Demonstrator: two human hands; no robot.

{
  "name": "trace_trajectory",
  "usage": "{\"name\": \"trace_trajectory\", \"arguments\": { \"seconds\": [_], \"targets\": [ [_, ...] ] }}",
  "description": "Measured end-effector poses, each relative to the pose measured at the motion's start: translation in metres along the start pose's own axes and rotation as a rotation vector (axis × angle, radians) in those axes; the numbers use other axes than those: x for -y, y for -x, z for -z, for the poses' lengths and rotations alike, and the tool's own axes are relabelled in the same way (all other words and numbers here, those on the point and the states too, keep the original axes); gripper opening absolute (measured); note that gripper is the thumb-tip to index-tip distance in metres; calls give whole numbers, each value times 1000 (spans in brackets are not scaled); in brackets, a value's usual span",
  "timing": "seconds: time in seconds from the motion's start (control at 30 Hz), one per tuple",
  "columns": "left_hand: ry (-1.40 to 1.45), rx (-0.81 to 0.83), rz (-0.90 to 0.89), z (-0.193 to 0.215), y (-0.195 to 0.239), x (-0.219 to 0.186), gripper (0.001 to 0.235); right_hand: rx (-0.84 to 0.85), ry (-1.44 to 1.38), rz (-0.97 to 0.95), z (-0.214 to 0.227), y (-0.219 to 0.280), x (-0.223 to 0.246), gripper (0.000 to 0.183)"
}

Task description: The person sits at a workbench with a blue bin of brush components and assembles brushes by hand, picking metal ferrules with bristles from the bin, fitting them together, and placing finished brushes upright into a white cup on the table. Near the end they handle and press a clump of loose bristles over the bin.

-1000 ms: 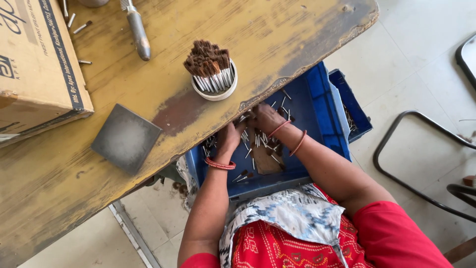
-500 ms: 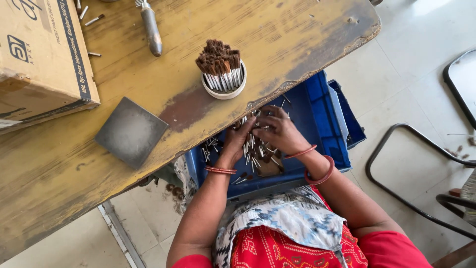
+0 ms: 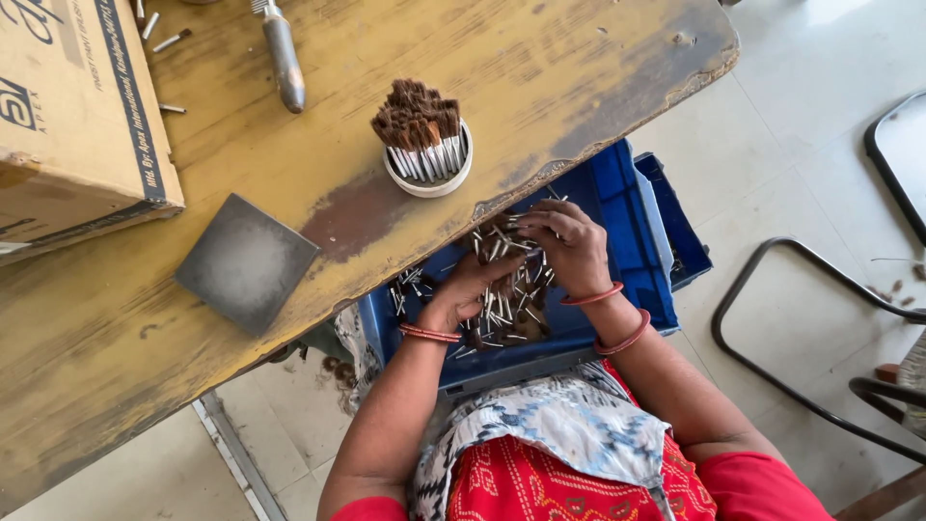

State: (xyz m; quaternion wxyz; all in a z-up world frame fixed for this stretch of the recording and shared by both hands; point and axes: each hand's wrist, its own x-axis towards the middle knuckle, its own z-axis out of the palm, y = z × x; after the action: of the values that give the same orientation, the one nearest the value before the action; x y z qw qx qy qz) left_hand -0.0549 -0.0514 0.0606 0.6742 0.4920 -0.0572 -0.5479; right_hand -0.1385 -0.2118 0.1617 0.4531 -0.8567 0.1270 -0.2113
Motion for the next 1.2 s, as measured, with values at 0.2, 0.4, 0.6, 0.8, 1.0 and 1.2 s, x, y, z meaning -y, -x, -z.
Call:
{"name": "trace_trajectory", "arguments": {
  "seconds": [0.2,0.4,0.6,0.8,1.0,1.2],
  "targets": [
    [477,-126,-25,-17,16,-31,42,241,98,426,1,3,30,28],
    [-241,-265,-353,6,1,-1,48,225,-42,66,10,-10,36,44],
    [-588,-60,-425,-12,6,-3,51,297,-73,86,4,3,-1,29],
    [109,-74,50,-20,21,-34,41,4,61,147,8,3,6,27],
    [297,-187,-88,-4,5,-10,45,235,34,362,8,2,24,27],
    [-587,-256,-539,-5,8,-11,53,245,-112,-29,11,-7,22,43]
  ]
}}
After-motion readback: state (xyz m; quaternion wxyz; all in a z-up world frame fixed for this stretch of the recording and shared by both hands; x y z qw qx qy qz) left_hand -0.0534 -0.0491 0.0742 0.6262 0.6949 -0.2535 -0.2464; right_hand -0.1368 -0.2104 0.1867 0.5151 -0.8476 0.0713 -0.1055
